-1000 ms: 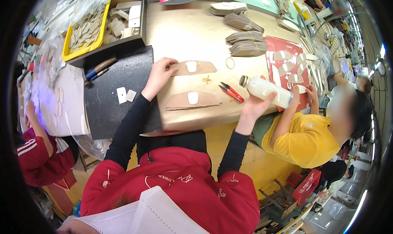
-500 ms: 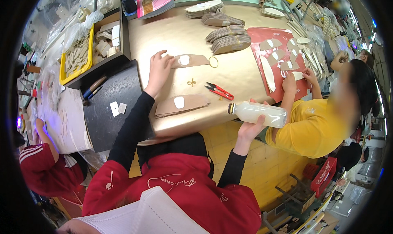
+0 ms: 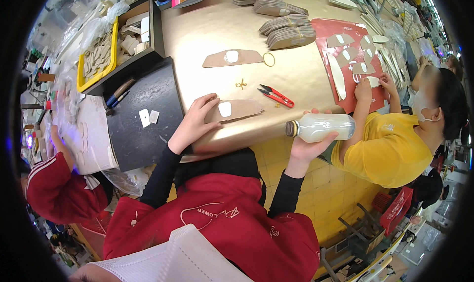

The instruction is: The person sits on the floor in a workshop and applies glue from a squeeze bottle onto small white fabric pieces laid on a larger fabric sheet. The person then places the glued pieces onto the sheet and smooths them down.

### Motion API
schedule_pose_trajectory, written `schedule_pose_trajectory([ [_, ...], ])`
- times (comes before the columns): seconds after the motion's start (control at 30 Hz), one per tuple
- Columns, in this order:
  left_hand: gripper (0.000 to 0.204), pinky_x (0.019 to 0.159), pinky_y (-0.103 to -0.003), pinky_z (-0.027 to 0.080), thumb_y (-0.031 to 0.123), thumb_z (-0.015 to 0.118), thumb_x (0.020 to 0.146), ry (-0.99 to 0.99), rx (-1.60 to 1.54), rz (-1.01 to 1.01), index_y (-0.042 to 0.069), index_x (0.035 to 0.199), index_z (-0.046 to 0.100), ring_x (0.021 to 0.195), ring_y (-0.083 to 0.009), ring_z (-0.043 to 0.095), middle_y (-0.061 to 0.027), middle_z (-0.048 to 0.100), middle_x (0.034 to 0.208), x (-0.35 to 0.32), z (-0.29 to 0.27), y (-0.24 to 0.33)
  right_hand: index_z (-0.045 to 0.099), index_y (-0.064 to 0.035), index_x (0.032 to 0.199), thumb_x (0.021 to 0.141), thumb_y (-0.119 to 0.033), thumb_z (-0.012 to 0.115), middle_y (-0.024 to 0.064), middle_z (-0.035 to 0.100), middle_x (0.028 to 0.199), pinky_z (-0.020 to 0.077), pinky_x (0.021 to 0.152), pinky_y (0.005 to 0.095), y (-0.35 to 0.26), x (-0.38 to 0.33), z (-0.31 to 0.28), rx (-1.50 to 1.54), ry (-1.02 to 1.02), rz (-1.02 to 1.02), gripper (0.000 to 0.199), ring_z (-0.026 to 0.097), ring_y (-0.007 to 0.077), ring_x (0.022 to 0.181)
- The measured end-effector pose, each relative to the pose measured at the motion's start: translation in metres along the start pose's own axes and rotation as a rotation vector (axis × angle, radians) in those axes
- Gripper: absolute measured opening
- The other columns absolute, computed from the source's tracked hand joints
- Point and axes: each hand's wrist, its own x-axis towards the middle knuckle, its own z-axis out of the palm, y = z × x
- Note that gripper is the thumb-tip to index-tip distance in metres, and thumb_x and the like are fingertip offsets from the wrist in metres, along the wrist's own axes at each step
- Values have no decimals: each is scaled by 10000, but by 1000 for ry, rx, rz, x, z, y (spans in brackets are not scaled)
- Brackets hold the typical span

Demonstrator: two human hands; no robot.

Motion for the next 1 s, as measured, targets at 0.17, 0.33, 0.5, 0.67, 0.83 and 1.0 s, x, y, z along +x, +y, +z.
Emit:
schedule_pose_trajectory([
  [0.17,668,1133,-422,362,195,761,797,56,145,102,40,1395,505,1344,-350,426,-175,454,1456,-2,1,5,407,-95,1394,916,-614,592,101,534,1264,465,1005,487,-2,0,8,19,6,-51,730,571,295,1143],
  [0.33,528,1036,-417,435,169,688,856,72,-3,172,23,1342,538,1237,-369,506,-176,528,1354,40,7,3,384,-83,1402,893,-626,614,165,578,1223,464,1002,490,-8,-6,7,-36,-88,-39,779,580,336,1125],
  [0.5,192,876,-428,499,101,625,887,130,97,149,-10,1042,605,996,-356,591,-184,594,1057,99,43,3,377,-83,1399,872,-627,640,211,602,1189,471,992,491,-11,-11,2,-71,-128,2,802,587,362,1114],
  [0.67,119,787,-456,504,66,662,855,84,122,131,-3,916,587,882,-370,617,-182,594,923,127,62,13,380,-89,1389,873,-611,652,214,603,1185,476,1001,492,-14,-13,-13,-19,-86,-2,783,599,359,1094],
  [0.83,109,755,-452,521,63,639,860,280,119,300,-26,909,597,855,-372,630,-213,608,909,176,77,31,384,-66,1389,935,-565,595,214,608,1174,482,997,471,-23,-16,-34,20,-126,-4,707,599,335,1082],
  [1.0,68,746,-417,558,-23,580,819,176,424,182,-35,877,613,922,-326,641,-203,627,954,202,87,38,393,-65,1381,926,-556,615,220,608,1159,492,981,469,-36,-21,-49,30,-90,-35,706,603,340,1063],
])
